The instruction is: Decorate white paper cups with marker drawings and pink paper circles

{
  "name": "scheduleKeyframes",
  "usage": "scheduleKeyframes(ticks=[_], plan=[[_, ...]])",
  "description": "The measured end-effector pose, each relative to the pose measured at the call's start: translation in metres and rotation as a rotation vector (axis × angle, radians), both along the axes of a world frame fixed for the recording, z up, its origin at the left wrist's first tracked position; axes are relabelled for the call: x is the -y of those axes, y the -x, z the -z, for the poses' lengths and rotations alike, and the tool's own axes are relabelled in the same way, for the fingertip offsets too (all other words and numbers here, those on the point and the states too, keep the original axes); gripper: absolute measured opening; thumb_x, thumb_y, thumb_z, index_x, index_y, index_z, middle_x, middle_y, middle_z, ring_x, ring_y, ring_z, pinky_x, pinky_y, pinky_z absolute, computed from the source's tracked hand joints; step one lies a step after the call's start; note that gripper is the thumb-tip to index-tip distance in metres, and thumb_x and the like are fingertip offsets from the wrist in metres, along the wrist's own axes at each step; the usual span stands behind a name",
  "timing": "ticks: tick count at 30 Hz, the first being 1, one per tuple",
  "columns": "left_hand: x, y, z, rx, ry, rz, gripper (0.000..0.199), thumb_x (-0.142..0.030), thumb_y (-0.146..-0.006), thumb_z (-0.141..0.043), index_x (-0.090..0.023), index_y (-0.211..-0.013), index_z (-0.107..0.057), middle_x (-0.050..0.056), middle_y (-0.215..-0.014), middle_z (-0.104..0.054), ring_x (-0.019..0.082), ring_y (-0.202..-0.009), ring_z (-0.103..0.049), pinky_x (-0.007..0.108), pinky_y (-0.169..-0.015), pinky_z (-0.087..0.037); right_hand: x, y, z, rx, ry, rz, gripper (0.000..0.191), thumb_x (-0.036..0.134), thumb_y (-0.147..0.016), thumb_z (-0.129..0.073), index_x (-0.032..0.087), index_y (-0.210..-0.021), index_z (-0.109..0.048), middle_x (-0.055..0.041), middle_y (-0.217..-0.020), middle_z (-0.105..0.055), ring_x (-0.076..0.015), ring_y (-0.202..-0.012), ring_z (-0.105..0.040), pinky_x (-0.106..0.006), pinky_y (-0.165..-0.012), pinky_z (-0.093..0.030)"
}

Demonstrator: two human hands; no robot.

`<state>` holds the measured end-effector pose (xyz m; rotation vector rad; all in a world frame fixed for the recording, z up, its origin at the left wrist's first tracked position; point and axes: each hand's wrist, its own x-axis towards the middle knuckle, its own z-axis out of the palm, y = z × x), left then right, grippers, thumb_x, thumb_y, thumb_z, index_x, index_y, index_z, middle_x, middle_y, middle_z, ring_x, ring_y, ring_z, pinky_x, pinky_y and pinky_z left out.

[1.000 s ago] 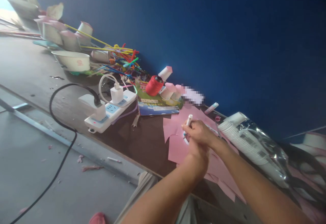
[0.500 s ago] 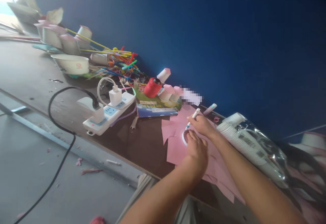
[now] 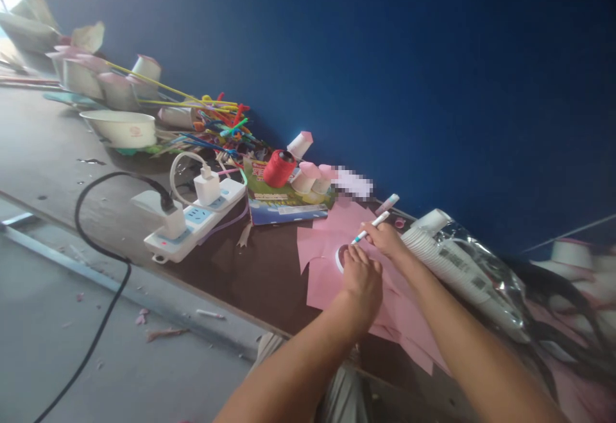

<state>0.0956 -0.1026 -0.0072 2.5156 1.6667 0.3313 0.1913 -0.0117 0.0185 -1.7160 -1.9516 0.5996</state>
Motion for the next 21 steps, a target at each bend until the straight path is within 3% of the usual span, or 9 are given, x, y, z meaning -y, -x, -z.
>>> scheduleKeyframes(ticks=[10,15,21], plan=[[0.000,0.003,0.001,0.035,-0.036,0.012,0.036,-0.024,-0.083,-0.046,-0.012,-0.114,-0.060,0.017,-0.125,-0.049,0.035,-0.116,-0.041,0.047,-0.093,-0.029,-0.004,0.001,-0.004,-0.029,0.024,0.015,0.034,0.040,-0.076,-0.048,0.018,-0.051,-0.054,0.0018,-0.044,-0.050,-0.0122,-0.045,-0.046,-0.024,-0.050,-0.034],[0.000,0.005,-0.002,0.033,-0.003,0.037,0.034,-0.023,-0.084,-0.043,-0.012,-0.111,-0.060,0.017,-0.122,-0.048,0.035,-0.112,-0.042,0.046,-0.087,-0.031,-0.003,-0.012,0.003,-0.107,0.025,0.041,0.034,0.040,-0.075,-0.050,0.018,-0.049,-0.052,0.0039,-0.042,-0.046,-0.0112,-0.043,-0.042,-0.024,-0.049,-0.033],[-0.001,0.006,-0.005,0.012,0.020,0.044,0.035,-0.021,-0.085,-0.040,-0.013,-0.112,-0.059,0.015,-0.120,-0.049,0.035,-0.115,-0.039,0.045,-0.091,-0.029,0.006,-0.032,0.014,-0.263,0.034,0.080,0.032,0.038,-0.073,-0.054,0.017,-0.048,-0.055,0.0049,-0.039,-0.043,-0.0102,-0.041,-0.040,-0.023,-0.045,-0.031]])
